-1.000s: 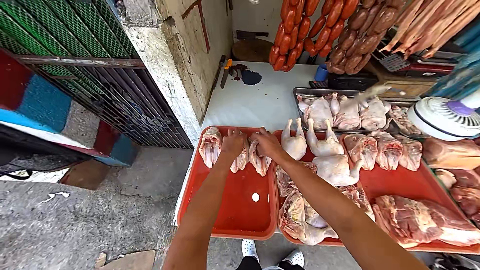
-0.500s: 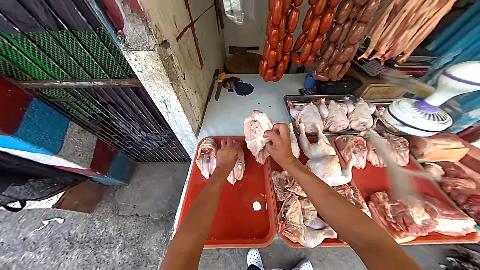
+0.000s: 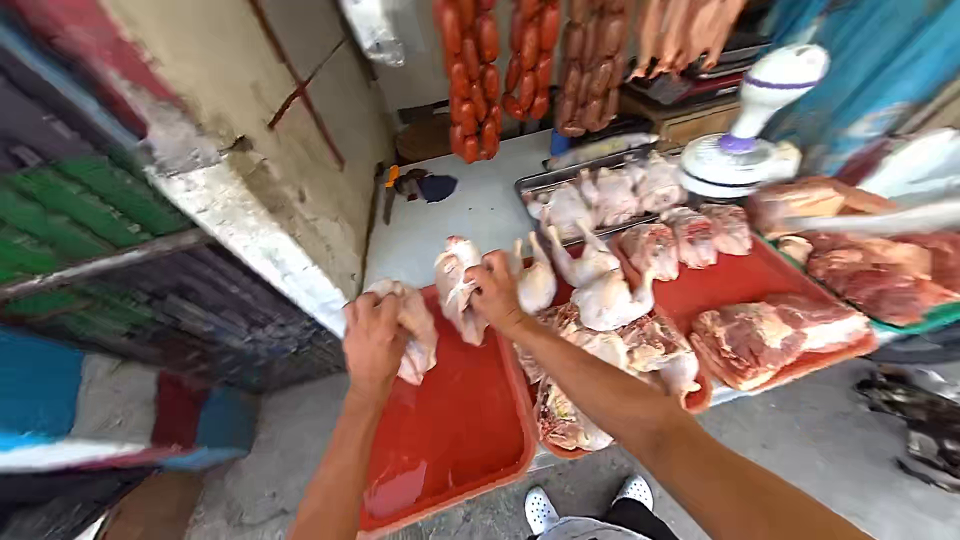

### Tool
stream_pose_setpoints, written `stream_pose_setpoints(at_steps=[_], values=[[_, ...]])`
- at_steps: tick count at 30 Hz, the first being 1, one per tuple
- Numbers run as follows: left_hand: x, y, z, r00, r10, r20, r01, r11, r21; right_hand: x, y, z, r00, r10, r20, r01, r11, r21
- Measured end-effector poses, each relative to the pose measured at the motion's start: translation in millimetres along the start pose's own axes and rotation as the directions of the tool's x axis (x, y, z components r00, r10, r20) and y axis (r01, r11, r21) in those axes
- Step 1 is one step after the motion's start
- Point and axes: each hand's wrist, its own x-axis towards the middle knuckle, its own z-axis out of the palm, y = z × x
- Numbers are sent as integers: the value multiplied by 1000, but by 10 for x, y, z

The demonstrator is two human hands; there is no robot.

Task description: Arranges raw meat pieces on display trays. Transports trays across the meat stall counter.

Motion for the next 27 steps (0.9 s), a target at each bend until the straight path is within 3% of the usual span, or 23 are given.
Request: stream_pose_setpoints(at_steps=[3,5,9,13,17,20,27], values=[[-2,5,81,999,47,-7,-46,998,36,-79,-13,59,968,225,108,-223,974,-33],[-7,6,163,998,39,40,-41,998,44,-125,-125,35,908,365,204,-367,930,-29],[-44,16,267,990,54,130,-60,997,42,-280,-238,64,843,450,295,-456,889,-54],[-81,100,357,992,94,84,-96,995,26,-216,-216,-93,862,429,271,-444,896,-8],[56,256,360,992,59,109,-60,998,6,-100,-66,-333,786,593,176,-616,775,144],[262,438,305,963,120,243,-112,993,-47,-90,177,-635,716,688,116,-686,663,298],[607,1425,306,886,312,344,-260,947,-187,-163,852,-1728,648,762,20,-715,598,362]])
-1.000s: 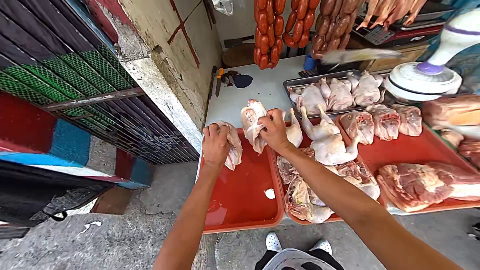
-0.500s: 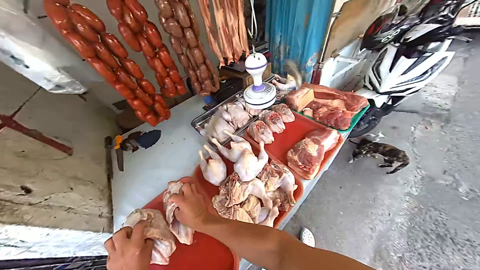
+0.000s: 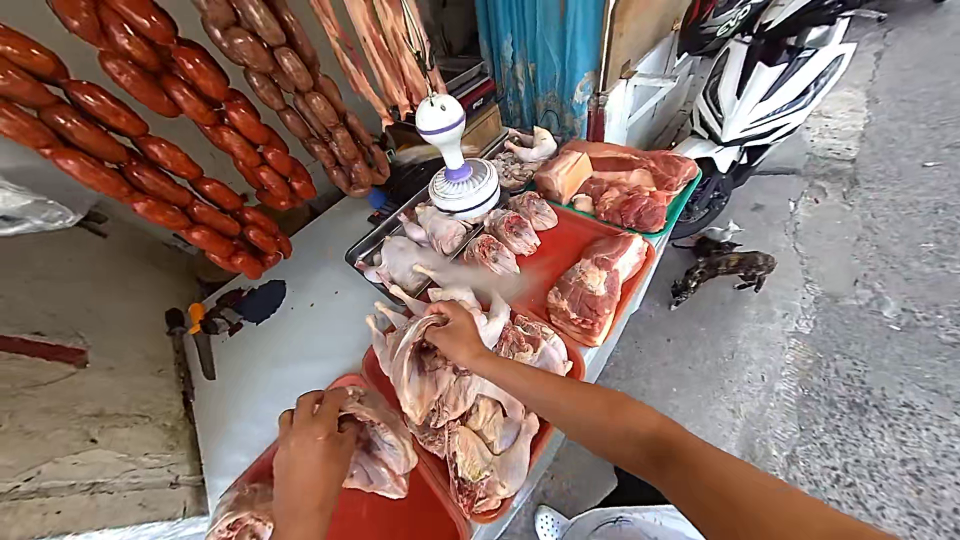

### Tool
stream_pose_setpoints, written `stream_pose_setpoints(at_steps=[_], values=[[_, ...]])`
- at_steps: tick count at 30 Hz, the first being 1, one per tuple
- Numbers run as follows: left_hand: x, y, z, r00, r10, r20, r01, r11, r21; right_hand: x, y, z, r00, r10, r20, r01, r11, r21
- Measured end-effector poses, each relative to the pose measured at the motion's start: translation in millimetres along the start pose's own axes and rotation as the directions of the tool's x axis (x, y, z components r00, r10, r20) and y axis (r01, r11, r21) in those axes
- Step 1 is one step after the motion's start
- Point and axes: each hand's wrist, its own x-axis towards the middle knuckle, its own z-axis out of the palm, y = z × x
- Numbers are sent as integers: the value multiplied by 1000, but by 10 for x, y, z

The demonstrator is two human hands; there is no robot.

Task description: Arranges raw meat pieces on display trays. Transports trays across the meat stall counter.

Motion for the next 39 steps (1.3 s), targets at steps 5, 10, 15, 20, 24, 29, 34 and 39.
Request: stream_pose_setpoints(at_steps=[5,10,15,20,24,29,34,39], values=[[492,839,289,999,52,1,-50,975,-218,341,37,-1096,999,-18,-30,19,999,36],[1081,1996,785,995,51,85,-27,966,-258,894,93,-2288,997,-70,-18,68,992,-107],[1764,2916,1176,998,24,61,-9,973,-230,1561,191,-3433,988,-141,57,152,930,-335],[2465,3546,1553,988,-80,133,109,967,-228,2179,365,-4040,927,-277,253,372,766,-524],[2768,3870,2199,991,-66,113,81,987,-136,2533,746,-4153,785,-298,543,600,584,-547],[2774,4013,2509,938,-62,340,96,992,-84,2586,1086,-4095,793,-139,593,548,586,-597],[2815,3897,2506,934,10,358,61,980,-188,2632,1045,-4096,788,-71,612,516,618,-593],[2715,3828,2470,955,-45,292,157,915,-372,2553,1013,-4297,816,-193,545,504,699,-507]])
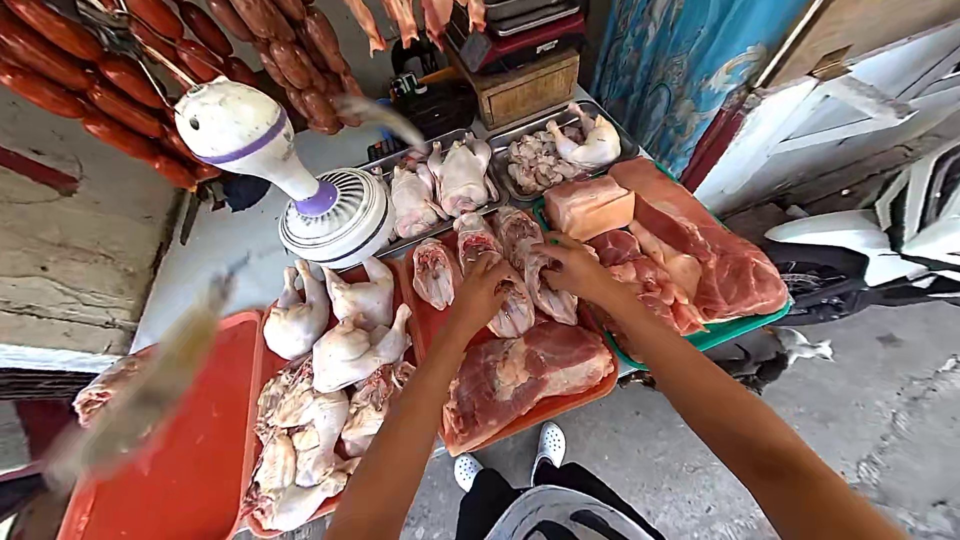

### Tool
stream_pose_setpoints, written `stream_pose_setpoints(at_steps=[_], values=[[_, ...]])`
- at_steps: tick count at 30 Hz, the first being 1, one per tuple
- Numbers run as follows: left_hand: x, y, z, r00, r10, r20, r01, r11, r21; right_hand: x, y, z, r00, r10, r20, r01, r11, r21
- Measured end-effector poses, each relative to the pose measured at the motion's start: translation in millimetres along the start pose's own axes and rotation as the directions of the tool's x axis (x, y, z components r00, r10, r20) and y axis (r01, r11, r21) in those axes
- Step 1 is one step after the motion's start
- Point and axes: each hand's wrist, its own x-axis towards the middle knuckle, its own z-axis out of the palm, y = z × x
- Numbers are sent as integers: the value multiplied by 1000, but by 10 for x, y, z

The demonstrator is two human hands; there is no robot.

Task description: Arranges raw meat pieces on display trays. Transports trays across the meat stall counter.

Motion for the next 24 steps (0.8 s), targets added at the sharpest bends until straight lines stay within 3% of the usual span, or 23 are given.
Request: stream_pose_setpoints(at_steps=[3,5,7,12,14,17,21,24], values=[[-335,-13,-99,981,-154,-122,138,982,-131,-356,-124,-183,988,102,-119,-92,992,83],[-640,-46,-169,956,-263,-132,244,959,-142,-643,-162,-225,985,163,-52,-155,979,130],[-927,-145,-175,961,-266,-80,245,947,-209,-892,-164,-207,980,188,60,-194,972,131],[-1857,-34,-123,935,-313,-168,227,890,-396,-1181,-518,9,995,19,102,-44,967,250],[-2187,-49,-158,925,-292,-244,144,861,-488,-1206,-771,175,976,-43,212,-37,932,361],[-2580,-176,-321,894,-327,-307,121,834,-538,-1196,-1150,455,890,-144,433,-90,875,476],[-3064,-598,-687,816,-466,-341,244,813,-528,-1196,-1713,873,747,-237,621,-135,860,491],[-3439,-1092,-1154,730,-566,-382,388,804,-450,-1143,-2045,1133,640,-333,692,-77,869,488]])
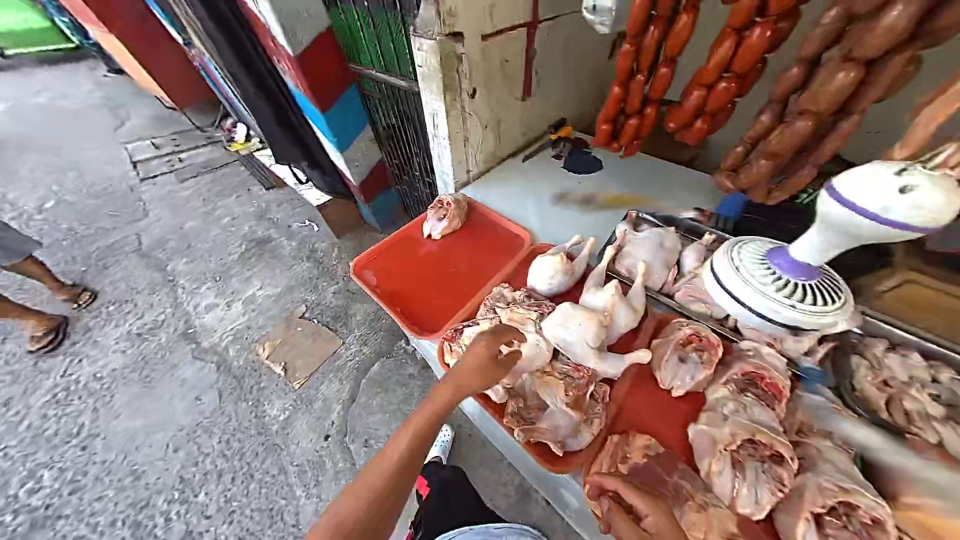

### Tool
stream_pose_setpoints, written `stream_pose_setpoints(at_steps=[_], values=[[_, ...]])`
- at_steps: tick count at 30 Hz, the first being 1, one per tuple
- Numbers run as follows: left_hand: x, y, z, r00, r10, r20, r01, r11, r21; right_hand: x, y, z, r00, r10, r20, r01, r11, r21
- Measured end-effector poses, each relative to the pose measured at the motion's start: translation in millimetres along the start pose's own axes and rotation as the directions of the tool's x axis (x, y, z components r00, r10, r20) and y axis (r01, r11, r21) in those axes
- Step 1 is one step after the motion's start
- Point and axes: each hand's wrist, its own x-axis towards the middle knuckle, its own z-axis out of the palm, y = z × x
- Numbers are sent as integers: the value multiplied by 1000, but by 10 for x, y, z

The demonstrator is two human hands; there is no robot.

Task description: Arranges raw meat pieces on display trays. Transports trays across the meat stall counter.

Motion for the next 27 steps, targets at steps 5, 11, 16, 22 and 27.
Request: stream_pose_setpoints(at_steps=[5,11,16,22,27], values=[[739,-769,-1143,994,-25,-103,54,955,291,524,-284,301,999,17,46,-14,997,-70],[2175,-1941,-2106,999,46,15,-45,761,647,1184,-487,913,985,113,-128,-98,988,122],[2966,-2639,-2433,983,30,179,-146,714,685,1529,-692,1519,964,162,-212,-106,962,253],[3166,-2702,-2446,977,51,206,-189,647,738,1656,-756,1873,938,220,-268,-153,956,250],[2977,-2773,-2493,976,193,97,-209,722,660,1659,-765,1783,896,231,-379,-186,971,152]])
